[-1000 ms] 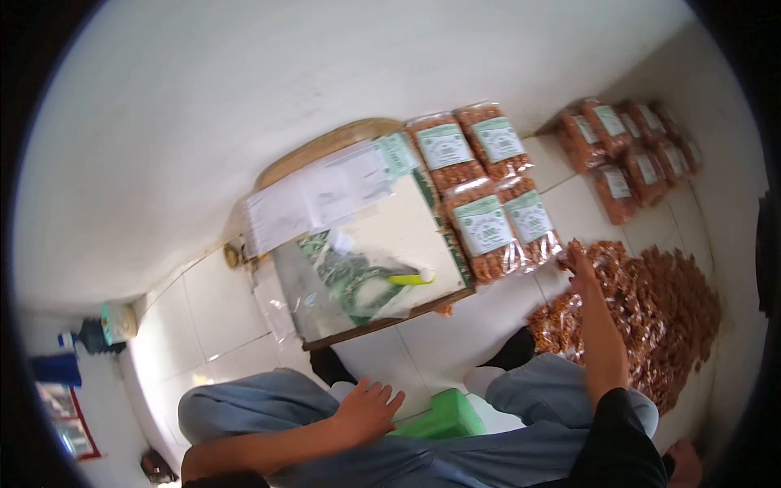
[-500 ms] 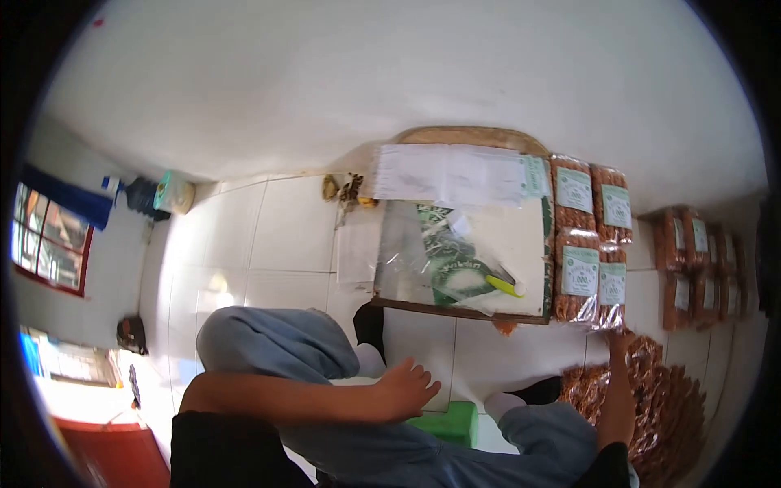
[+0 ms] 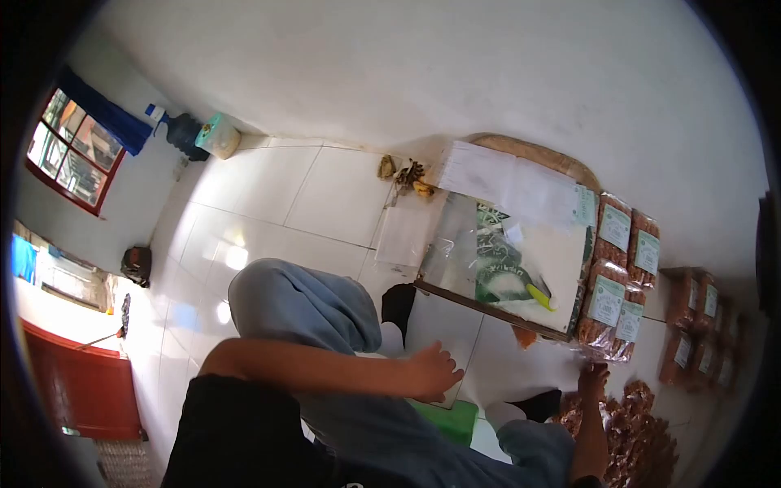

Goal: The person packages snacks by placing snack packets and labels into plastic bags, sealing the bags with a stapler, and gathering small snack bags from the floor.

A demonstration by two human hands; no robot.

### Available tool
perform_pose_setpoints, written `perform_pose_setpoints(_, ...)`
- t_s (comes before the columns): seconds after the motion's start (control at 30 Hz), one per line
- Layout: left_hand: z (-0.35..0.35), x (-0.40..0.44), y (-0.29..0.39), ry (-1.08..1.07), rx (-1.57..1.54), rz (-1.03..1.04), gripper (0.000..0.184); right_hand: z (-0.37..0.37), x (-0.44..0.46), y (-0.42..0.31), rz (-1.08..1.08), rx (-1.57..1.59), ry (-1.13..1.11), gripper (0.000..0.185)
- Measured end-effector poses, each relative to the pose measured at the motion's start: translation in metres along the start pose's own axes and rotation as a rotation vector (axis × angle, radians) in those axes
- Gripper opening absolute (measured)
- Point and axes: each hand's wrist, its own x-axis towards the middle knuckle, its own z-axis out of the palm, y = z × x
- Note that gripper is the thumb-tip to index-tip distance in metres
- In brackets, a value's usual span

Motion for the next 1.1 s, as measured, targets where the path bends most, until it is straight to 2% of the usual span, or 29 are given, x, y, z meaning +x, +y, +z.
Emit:
perform_pose_setpoints(0.03,-0.006,0.004,0.001,0.013,0.007,0.016,0.066,0.0,0.007,0.007,0.014,-0.007,0.015,0.056)
perform_pose_setpoints(0.1,-0.014,0.009,0.009,0.119,-0.198,-0.029,0.066,-0.004,0.008,0.029,-0.333,0.259,-0.174,0.05)
perform_pose_setpoints(0.13,-0.02,0.016,0.011,0.129,-0.198,-0.009,0.066,-0.013,0.008,0.031,-0.481,0.321,-0.173,0.044)
perform_pose_setpoints(0.17,-0.028,0.024,0.015,0.158,-0.275,-0.036,0.067,-0.02,0.007,0.032,-0.466,0.305,-0.163,0.044)
perform_pose_setpoints(0.23,-0.03,0.045,0.027,0.196,-0.368,-0.043,0.068,-0.034,0.012,0.034,-0.444,0.311,-0.405,0.046)
perform_pose_setpoints(0.3,-0.018,0.073,0.036,0.415,-0.835,-0.161,0.075,-0.134,-0.039,-0.034,-0.431,0.205,-0.377,0.05)
perform_pose_setpoints(0.33,-0.017,0.079,0.044,0.41,-0.843,-0.13,0.075,-0.161,-0.053,-0.058,-0.512,0.195,-0.314,0.052)
perform_pose_setpoints(0.4,-0.017,0.091,0.062,0.61,-1.418,-0.261,0.086,-0.208,-0.088,-0.103,-0.665,0.249,-0.147,0.051)
perform_pose_setpoints(0.43,-0.008,0.102,0.073,0.583,-1.426,-0.226,0.086,-0.23,-0.11,-0.125,-0.744,0.309,-0.042,0.047)
perform_pose_setpoints(0.5,0.012,0.123,0.086,0.84,-1.989,0.03,0.095,-0.256,-0.145,-0.163,-0.768,0.474,-0.015,0.053)
perform_pose_setpoints(0.53,0.005,0.116,0.086,0.822,-2.149,0.156,0.093,-0.264,-0.16,-0.178,-0.783,0.435,0.054,0.057)
perform_pose_setpoints(0.57,0.0,0.107,0.084,0.809,-2.148,0.168,0.093,-0.268,-0.174,-0.192,-0.801,0.398,0.116,0.061)
perform_pose_setpoints(0.6,-0.007,0.1,0.078,0.856,-2.124,0.231,0.088,-0.27,-0.183,-0.205,-0.798,0.414,0.08,0.07)
perform_pose_setpoints(0.63,-0.012,0.097,0.074,0.906,-2.1,0.296,0.083,-0.268,-0.189,-0.215,-0.795,0.407,0.088,0.07)
perform_pose_setpoints(0.67,-0.011,0.103,0.071,1.028,-2.103,0.337,0.076,-0.265,-0.194,-0.222,-0.789,0.415,0.125,0.07)
perform_pose_setpoints(0.7,-0.013,0.099,0.066,1.029,-2.108,0.341,0.076,-0.262,-0.199,-0.228,-0.788,0.423,0.158,0.071)
perform_pose_setpoints(0.77,-0.014,0.088,0.05,0.887,-2.259,0.219,0.073,-0.264,-0.206,-0.239,-0.766,0.499,0.078,0.075)
perform_pose_setpoints(0.93,-0.028,0.067,0.039,0.906,-2.339,0.197,0.066,-0.269,-0.207,-0.244,-0.82,0.455,0.086,0.083)
perform_pose_setpoints(1.0,-0.028,0.068,0.039,0.957,-2.212,0.226,0.066,-0.263,-0.205,-0.236,-0.816,0.45,0.086,0.083)
perform_pose_setpoints(1.1,-0.023,0.074,0.043,0.882,-2.16,0.163,0.065,-0.252,-0.204,-0.23,-0.813,0.461,0.103,0.081)
